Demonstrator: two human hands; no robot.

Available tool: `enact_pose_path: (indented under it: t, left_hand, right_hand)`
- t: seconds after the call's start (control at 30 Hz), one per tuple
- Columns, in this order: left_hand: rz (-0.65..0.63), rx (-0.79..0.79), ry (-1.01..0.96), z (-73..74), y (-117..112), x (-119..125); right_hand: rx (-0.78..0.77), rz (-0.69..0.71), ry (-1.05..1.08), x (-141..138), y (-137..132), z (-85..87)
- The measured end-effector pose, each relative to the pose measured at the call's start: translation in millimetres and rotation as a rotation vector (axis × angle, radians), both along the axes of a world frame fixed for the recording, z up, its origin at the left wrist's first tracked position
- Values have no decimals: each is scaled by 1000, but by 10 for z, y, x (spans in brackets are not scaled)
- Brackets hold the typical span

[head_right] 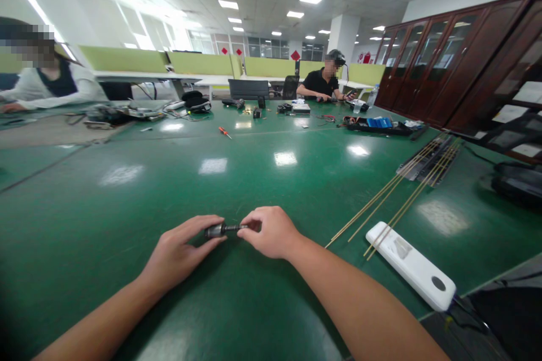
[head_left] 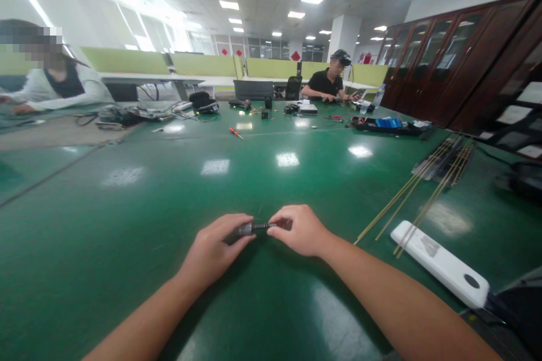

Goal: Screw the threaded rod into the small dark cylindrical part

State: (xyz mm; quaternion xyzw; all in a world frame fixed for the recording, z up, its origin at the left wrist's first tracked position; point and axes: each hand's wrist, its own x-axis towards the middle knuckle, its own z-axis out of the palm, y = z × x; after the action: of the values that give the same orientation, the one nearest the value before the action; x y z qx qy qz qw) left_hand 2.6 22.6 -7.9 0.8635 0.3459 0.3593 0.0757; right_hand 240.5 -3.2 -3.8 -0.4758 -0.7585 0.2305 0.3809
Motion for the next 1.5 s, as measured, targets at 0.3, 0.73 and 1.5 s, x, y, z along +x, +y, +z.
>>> enact_pose_path:
  t: [0.3, 0.73, 1.5]
  left_hand:
    - [0, 7, 8, 3, 10, -11]
    - [6, 12, 21, -55, 43, -46]
    - [8, 7, 11, -49, 56, -49]
  right_hand:
    - [10, 0, 10, 8, -5, -3]
    - [9, -3, 0, 13, 8, 7]
    - [9, -14, 26, 38, 25, -4]
